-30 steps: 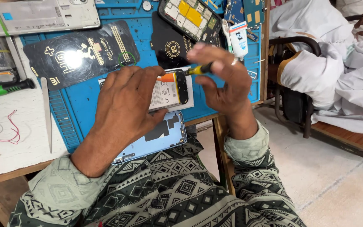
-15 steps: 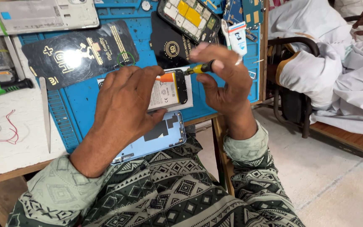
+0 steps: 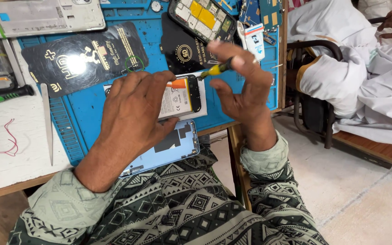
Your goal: The person uses a yellow screwdriver to remove screws from a disassembled smartphone, then uses a prying tool to separate the screen from the frame. The person then interacts with a different smartphone on the table, unlocking it and navigating the interface.
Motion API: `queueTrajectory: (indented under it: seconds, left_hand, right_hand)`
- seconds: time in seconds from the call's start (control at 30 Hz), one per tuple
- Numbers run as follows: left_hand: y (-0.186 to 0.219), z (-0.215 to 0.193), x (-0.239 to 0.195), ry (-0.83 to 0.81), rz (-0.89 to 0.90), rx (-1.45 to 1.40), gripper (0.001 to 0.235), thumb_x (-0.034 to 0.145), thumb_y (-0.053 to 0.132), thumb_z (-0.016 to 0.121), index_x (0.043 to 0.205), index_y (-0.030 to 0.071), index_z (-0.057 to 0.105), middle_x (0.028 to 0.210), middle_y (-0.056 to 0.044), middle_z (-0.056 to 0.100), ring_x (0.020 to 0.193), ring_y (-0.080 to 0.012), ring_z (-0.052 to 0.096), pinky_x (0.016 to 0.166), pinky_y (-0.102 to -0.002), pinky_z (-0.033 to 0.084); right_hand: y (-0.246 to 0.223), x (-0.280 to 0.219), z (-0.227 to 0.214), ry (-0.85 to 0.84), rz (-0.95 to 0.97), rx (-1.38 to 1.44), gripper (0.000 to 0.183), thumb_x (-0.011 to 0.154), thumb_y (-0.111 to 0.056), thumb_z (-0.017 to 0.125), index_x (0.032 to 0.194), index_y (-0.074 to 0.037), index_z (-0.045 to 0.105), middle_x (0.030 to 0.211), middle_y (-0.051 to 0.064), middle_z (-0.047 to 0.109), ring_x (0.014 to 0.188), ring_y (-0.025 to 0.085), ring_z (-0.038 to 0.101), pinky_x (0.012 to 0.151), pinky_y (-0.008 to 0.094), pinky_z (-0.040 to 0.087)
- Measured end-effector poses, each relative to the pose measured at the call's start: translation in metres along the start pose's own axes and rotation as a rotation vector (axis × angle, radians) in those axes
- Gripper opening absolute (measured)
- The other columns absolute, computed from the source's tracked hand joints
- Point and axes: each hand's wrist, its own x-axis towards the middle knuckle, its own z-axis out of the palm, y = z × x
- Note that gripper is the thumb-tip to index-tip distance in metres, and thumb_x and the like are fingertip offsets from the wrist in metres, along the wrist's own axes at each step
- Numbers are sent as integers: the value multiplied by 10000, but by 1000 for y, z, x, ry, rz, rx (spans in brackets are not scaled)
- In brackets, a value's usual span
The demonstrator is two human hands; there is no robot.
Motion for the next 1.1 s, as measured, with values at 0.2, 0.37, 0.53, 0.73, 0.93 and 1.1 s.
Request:
queueTrajectory:
  seconds: [0.2, 0.37, 0.53, 0.73, 0.93, 1.1]
  left_hand:
    - [3, -1, 0, 21, -7, 3, 752, 657, 231, 911, 1306, 51, 576, 1111, -139, 665, 1104, -315, 585, 909, -448, 438]
    - [4, -2, 0, -4, -31, -3, 749, 664, 239, 917, 1302, 49, 575, 1096, -140, 664, 1091, -325, 588, 896, -455, 437]
    - [5, -4, 2, -3, -20, -8, 781, 664, 243, 916, 1333, 53, 562, 1129, -139, 661, 1111, -325, 587, 921, -459, 439]
    - [4, -10, -10, 68, 50, -48, 856, 698, 232, 887, 1442, 24, 517, 1355, -151, 612, 1249, -347, 556, 1041, -475, 420]
    - [-13, -29, -70, 316, 69, -31, 597, 853, 278, 834, 1359, 88, 580, 1347, -106, 620, 1260, -337, 565, 1055, -485, 423]
    - [-51, -38, -131, 633, -149, 6, 335, 974, 242, 776, 1264, 154, 635, 1297, -30, 656, 1244, -266, 615, 1068, -450, 462]
  right_hand:
    - [2, 1, 0, 88, -73, -212, 689, 926, -262, 815, 1414, -159, 339, 1125, 180, 683, 1012, 298, 721, 809, 343, 580]
    - [-1, -5, 1, 56, -12, -153, 613, 979, -150, 820, 1405, -145, 378, 1060, 151, 717, 989, 252, 765, 779, 293, 621]
    - [-2, 0, 5, 24, -20, -78, 595, 999, -184, 785, 1411, -151, 357, 1157, 215, 702, 1097, 309, 738, 828, 343, 646]
    - [-5, 18, -7, -33, -57, -330, 482, 1052, 36, 729, 1442, -155, 520, 1185, 130, 716, 967, 295, 731, 776, 379, 588]
    - [-32, 72, 29, -538, -24, -605, 567, 967, -89, 793, 1493, -218, 625, 931, 98, 672, 768, 303, 652, 667, 431, 528]
    - [-85, 121, 85, -478, -140, -514, 430, 961, -156, 860, 1358, -119, 700, 971, 104, 704, 827, 277, 689, 698, 396, 542]
